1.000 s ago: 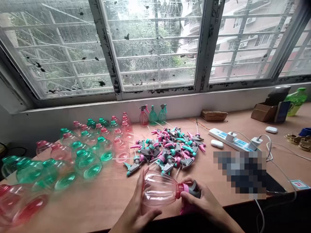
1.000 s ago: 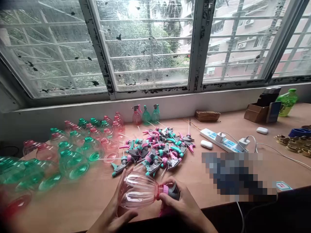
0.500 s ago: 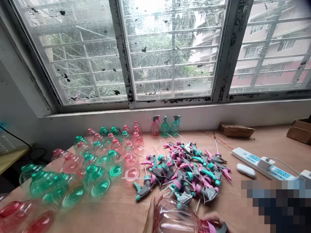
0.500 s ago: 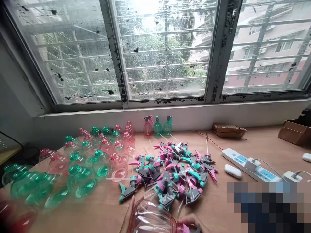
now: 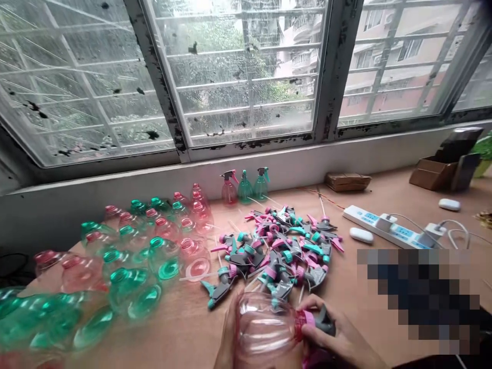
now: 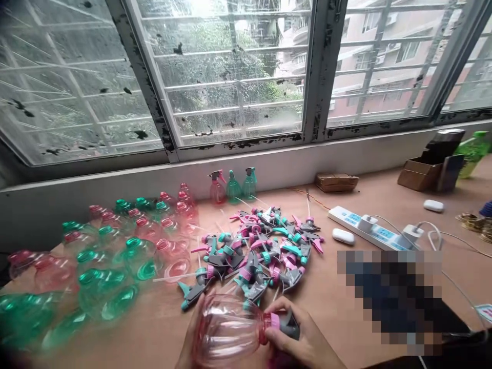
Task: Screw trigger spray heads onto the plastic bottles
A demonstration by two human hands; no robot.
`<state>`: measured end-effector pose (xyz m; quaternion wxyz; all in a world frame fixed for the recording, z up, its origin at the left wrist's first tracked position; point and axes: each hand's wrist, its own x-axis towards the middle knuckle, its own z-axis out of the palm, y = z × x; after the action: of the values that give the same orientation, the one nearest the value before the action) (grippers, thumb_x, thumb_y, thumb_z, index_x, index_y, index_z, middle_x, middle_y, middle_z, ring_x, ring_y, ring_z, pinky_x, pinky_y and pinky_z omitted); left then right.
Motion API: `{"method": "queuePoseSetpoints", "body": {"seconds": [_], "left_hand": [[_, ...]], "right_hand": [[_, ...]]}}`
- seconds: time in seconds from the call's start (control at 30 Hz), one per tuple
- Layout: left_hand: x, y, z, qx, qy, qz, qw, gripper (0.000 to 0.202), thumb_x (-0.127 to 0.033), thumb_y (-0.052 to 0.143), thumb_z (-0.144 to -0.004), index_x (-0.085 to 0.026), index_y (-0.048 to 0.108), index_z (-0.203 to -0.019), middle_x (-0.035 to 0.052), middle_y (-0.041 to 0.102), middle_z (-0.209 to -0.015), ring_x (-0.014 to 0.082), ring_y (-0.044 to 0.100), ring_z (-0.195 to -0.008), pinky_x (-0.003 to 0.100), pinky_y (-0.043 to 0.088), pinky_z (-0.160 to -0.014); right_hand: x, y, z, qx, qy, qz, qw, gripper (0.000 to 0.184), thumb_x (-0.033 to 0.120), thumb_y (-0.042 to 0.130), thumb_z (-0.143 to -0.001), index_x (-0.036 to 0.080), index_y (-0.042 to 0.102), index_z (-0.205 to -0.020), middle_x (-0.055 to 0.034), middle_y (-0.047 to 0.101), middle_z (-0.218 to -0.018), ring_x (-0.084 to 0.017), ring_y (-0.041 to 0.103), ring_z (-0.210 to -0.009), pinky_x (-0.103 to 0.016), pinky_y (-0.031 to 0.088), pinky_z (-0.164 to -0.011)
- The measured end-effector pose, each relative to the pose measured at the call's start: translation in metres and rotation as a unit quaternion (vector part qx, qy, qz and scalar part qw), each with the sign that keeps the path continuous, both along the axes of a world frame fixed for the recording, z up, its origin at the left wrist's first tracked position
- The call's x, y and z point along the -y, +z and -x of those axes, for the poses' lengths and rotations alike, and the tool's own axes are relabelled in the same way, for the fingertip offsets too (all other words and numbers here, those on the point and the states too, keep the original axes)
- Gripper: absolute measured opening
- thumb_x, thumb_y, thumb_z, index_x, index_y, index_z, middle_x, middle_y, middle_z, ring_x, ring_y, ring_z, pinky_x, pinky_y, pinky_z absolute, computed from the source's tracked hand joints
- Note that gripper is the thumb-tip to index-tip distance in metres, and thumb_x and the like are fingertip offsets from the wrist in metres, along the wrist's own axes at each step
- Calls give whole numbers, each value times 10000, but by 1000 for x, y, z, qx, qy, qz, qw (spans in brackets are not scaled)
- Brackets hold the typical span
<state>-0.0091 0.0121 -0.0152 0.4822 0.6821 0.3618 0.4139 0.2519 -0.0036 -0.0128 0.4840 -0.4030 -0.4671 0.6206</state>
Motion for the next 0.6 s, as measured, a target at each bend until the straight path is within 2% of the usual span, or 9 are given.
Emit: {"method": "queuePoseSetpoints", "body": {"seconds": [0.07,0.1,0.13,0.2,0.27,0.33,0.4,0.5,0.6], "left_hand": [[2,2,-5,10,17,-22,1000,1054,-631,708,-810,-380,53,-1597,47,136,-1706,437,94,-1535,630,201,-1226],[2,3,-6,16,27,-25,999,1013,-643,678,-827,-374,75,-1595,51,135,-1706,435,131,-1534,628,187,-1231],[3,4,-7,15,28,-21,999,949,-642,661,-841,-372,141,-1587,53,171,-1699,429,187,-1527,619,183,-1236],[5,6,-10,5,26,-20,999,948,-631,677,-834,-341,179,-1586,79,249,-1676,431,263,-1506,613,170,-1241],[8,8,-12,-15,49,-32,998,894,-534,697,-866,-370,187,-1581,45,238,-1682,403,246,-1519,598,171,-1246],[11,10,-13,-25,68,-48,996,807,-440,657,-925,-434,173,-1571,-2,201,-1694,368,267,-1519,578,232,-1238],[13,13,-14,-36,66,-61,995,810,-394,641,-946,-473,127,-1566,-12,160,-1703,354,295,-1512,573,278,-1221],[15,18,-11,-54,41,-68,995,995,-439,701,-900,-407,-16,-1589,54,116,-1711,362,183,-1542,593,213,-1228],[15,24,-9,-51,37,-61,996,895,-486,652,-922,-323,91,-1600,103,169,-1698,351,135,-1553,582,159,-1241]], "right_hand": [[2,5,0,-24,34,11,999,349,437,811,-822,207,608,-987,1,730,-739,-148,670,-599,-246,545,-579],[2,6,0,-33,43,13,998,357,431,826,-808,200,613,-976,-6,736,-751,-144,672,-605,-234,539,-576],[3,7,0,-38,45,12,998,365,427,836,-798,194,618,-976,-13,740,-761,-145,676,-618,-229,539,-576],[3,8,0,-46,42,5,998,359,427,829,-805,190,618,-972,-14,742,-753,-151,684,-613,-242,556,-582],[3,11,-1,-59,36,0,998,353,432,811,-823,194,603,-979,0,740,-712,-151,688,-574,-249,562,-572],[3,14,-1,-68,29,-10,997,345,442,795,-836,194,594,-966,3,745,-686,-153,690,-554,-244,555,-559],[3,17,-1,-70,31,-21,997,350,454,799,-825,194,594,-938,-8,757,-703,-164,696,-574,-253,558,-568],[4,20,-2,-58,38,-24,997,365,468,810,-805,190,601,-920,-21,770,-744,-177,705,-604,-274,566,-600],[6,20,-3,-45,32,-30,998,355,450,821,-802,177,621,-911,-26,778,-760,-172,708,-637,-262,555,-625]]}}
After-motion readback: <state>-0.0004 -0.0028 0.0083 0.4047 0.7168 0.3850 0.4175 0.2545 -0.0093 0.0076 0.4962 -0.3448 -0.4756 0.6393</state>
